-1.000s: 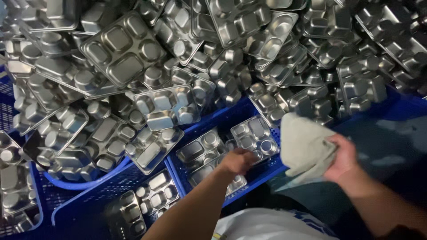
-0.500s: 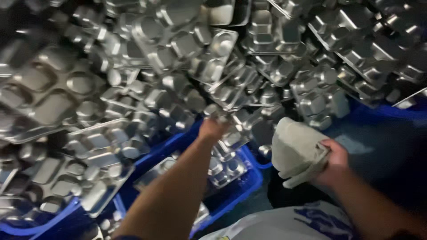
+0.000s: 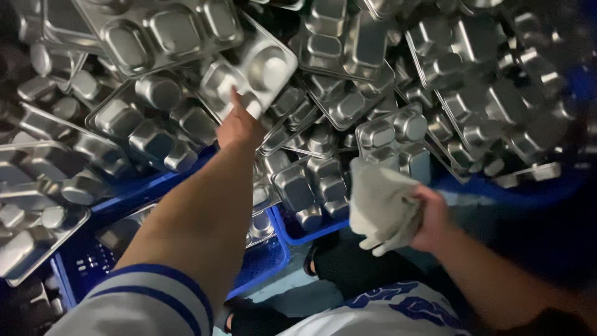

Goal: The person repeatedly picks up stainless steel compartmentalized trays from a large pile, wipes each one with a cloth, and places it into a blue plastic crate. The process is continuous and repetitive throughout the clip.

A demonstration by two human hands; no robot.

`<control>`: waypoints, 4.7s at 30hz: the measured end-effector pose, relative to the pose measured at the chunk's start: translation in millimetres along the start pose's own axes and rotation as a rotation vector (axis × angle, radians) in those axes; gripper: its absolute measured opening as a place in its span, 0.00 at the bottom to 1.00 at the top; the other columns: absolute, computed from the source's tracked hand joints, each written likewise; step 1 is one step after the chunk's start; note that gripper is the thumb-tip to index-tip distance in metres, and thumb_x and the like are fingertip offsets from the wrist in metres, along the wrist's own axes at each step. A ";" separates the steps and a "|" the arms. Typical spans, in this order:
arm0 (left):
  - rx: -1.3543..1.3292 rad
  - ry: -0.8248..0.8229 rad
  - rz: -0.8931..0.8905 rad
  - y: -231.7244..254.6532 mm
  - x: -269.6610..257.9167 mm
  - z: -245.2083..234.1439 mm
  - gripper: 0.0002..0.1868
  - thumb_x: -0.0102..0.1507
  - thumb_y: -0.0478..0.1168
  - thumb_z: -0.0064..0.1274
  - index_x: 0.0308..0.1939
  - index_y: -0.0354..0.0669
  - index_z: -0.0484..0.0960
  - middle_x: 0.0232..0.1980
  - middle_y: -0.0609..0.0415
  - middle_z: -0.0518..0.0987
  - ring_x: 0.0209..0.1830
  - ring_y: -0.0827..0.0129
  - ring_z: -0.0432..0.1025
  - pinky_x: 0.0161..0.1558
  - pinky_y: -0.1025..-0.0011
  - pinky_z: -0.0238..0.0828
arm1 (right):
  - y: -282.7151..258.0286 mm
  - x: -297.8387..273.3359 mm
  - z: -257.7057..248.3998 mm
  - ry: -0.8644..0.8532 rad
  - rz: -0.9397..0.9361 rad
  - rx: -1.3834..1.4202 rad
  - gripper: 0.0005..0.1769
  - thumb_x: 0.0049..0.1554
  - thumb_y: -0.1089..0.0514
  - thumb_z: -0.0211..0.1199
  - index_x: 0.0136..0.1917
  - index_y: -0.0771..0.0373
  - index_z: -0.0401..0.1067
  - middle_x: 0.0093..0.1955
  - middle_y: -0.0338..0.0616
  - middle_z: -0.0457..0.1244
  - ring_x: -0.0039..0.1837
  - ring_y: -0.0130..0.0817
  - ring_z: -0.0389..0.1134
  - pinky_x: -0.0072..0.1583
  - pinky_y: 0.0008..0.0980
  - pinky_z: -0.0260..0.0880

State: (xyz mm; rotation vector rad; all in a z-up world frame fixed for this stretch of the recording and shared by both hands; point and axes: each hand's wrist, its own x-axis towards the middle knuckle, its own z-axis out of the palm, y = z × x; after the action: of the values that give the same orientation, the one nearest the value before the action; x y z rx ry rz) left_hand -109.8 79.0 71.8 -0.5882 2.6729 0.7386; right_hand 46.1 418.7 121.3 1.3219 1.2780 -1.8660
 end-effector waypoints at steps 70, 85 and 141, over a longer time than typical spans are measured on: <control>-1.492 0.006 0.680 -451.5 -210.8 -309.8 0.44 0.56 0.56 0.62 0.70 0.38 0.69 0.67 0.38 0.72 0.66 0.46 0.68 0.70 0.49 0.65 | 303.2 -219.7 511.0 -1.016 -0.783 -0.528 0.28 0.61 0.45 0.51 0.70 0.58 0.68 0.67 0.46 0.66 0.68 0.43 0.68 0.68 0.46 0.67; -1.851 0.012 0.211 -458.4 -240.5 -283.5 0.45 0.52 0.67 0.63 0.68 0.63 0.63 0.71 0.42 0.68 0.69 0.46 0.67 0.64 0.41 0.66 | 307.7 -205.7 451.5 -0.400 -0.739 -0.256 0.20 0.60 0.51 0.61 0.59 0.68 0.70 0.51 0.55 0.69 0.48 0.51 0.72 0.47 0.56 0.71; -1.997 -0.201 0.330 -365.5 -221.0 -271.4 0.35 0.59 0.61 0.51 0.61 0.40 0.77 0.52 0.44 0.82 0.50 0.53 0.77 0.55 0.54 0.74 | 209.7 -233.0 470.1 -0.376 -1.805 -1.851 0.54 0.60 0.25 0.50 0.77 0.74 0.48 0.73 0.69 0.52 0.75 0.59 0.54 0.72 0.49 0.53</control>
State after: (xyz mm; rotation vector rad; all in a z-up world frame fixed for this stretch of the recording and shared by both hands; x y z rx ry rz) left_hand 202.1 -287.4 228.3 -0.2762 0.9410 3.0858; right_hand 107.1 -117.4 288.7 -1.4348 2.7612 -0.3051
